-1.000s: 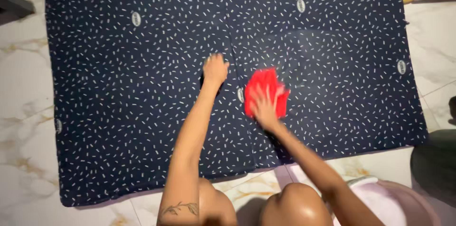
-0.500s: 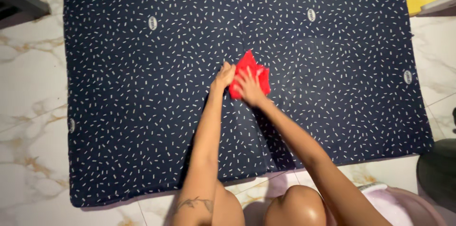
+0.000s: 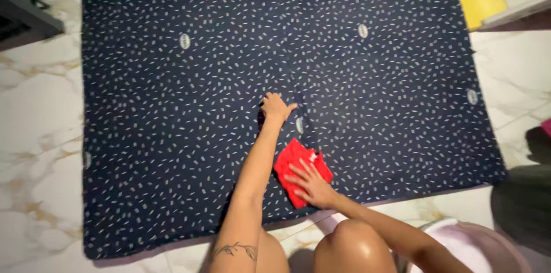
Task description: The person wipes a dark blue patterned mat with a red cloth, repeatedly dipping the cloth into a basin of soapy water to clean the surface. The person folds the mat in half and continues wiping both sides.
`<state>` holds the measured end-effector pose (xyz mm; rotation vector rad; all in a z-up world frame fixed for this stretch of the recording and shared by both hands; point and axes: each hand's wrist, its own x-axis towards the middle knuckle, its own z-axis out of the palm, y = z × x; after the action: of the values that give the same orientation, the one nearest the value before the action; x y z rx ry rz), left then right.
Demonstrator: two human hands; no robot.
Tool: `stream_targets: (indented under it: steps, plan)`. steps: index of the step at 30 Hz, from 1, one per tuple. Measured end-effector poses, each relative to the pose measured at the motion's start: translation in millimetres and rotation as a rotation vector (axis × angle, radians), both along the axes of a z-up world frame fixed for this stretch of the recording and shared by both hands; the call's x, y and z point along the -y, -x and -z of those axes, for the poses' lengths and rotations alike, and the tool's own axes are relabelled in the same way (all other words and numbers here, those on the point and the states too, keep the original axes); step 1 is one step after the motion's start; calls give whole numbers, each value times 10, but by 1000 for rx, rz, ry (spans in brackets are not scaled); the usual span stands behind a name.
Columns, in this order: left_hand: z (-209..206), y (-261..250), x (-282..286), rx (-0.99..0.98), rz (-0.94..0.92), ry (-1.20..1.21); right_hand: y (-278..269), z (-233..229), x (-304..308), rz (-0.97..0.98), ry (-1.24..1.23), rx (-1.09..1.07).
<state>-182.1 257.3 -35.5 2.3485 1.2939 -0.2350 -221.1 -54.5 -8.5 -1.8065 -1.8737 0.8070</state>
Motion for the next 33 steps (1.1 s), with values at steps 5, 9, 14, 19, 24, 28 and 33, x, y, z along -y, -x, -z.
stream_targets:
  steps: [5, 9, 14, 19, 24, 28, 33]
  plan:
    - [145, -205, 136, -167, 102, -209, -917, 655, -1033, 354, -202, 114]
    - [390, -265, -42, -37, 209, -340, -1240, 769, -1597, 520, -10, 312]
    - [387, 61, -207, 122, 418, -182, -932, 562, -1117, 492, 43, 314]
    - [101, 198, -104, 69, 499, -103, -527, 113, -680, 461, 116, 349]
    - [23, 23, -89, -20, 387, -55, -522, 28, -804, 504, 156, 380]
    - [7, -201, -164, -9, 216, 66, -816, 102, -1073, 475, 89, 484]
    - [-207, -557, -364, -77, 150, -64, -1521, 354, -1824, 428, 63, 538]
